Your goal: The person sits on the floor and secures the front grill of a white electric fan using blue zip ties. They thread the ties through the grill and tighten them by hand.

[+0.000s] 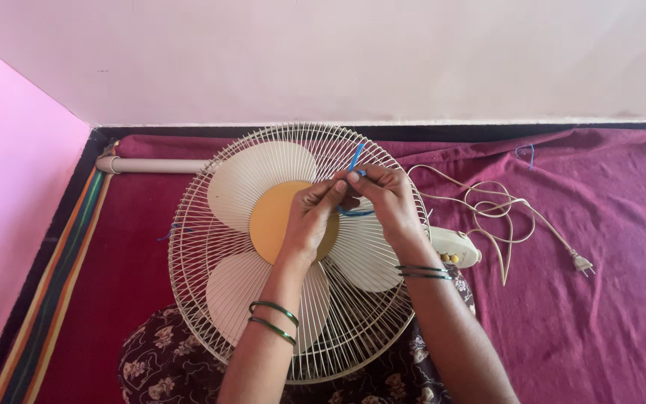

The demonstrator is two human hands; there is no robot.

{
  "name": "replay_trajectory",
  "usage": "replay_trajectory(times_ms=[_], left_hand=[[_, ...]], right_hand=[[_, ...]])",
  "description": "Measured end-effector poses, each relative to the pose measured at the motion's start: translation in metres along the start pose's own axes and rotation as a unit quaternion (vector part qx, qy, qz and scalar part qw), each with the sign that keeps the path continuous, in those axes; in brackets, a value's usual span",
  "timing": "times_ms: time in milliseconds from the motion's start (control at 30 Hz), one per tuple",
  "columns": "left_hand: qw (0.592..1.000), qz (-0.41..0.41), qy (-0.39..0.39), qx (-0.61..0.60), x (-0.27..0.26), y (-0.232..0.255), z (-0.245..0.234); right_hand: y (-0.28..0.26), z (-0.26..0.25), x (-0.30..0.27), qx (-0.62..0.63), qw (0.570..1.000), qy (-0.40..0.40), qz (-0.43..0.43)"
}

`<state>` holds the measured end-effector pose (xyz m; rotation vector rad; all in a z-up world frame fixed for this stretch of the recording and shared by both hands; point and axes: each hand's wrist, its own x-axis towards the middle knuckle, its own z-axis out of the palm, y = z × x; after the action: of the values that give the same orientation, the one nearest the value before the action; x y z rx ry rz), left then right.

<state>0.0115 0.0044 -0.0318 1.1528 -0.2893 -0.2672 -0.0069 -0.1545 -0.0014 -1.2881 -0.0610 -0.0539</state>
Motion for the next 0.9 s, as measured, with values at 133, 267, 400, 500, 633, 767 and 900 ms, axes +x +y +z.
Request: replay_trajectory(times_ms=[133,267,400,500,633,767,900], left_hand=[[1.000,-0.007,0.010,0.023,0.000,0.004,0.001],[1.000,-0.019,0.021,0.002,0.000,0.007,0.004],[0.999,-0.025,0.033,0.010,-0.001,0.009,0.005],[0.999,-0.032,0.035,0.001,-0.001,0.011,0.006],[0.999,-0.026,0.023,-0.003,-0.002,0.011,0.006],[0.999,-0.027,0.033,0.007,-0.001,0.011,0.007],[0.999,-0.029,0.028,0.009,-0.001,0.010,0.007]], right_hand=[[-0.003,0.000,0.000,-0.004,1.000,0.003,0.003],[-0.001,0.001,0.001,0.014,1.000,0.004,-0.002],[0.000,0.000,0.002,0.007,1.000,-0.004,-0.007],[-0.003,-0.001,0.000,0.026,1.000,-0.004,-0.004],[-0.007,0.001,-0.003,0.056,0.998,-0.002,0.012],[-0.012,-0.002,-0.004,0.043,0.999,-0.019,0.025],[-0.015,-0.003,-0.006,0.019,1.000,-0.014,0.006]])
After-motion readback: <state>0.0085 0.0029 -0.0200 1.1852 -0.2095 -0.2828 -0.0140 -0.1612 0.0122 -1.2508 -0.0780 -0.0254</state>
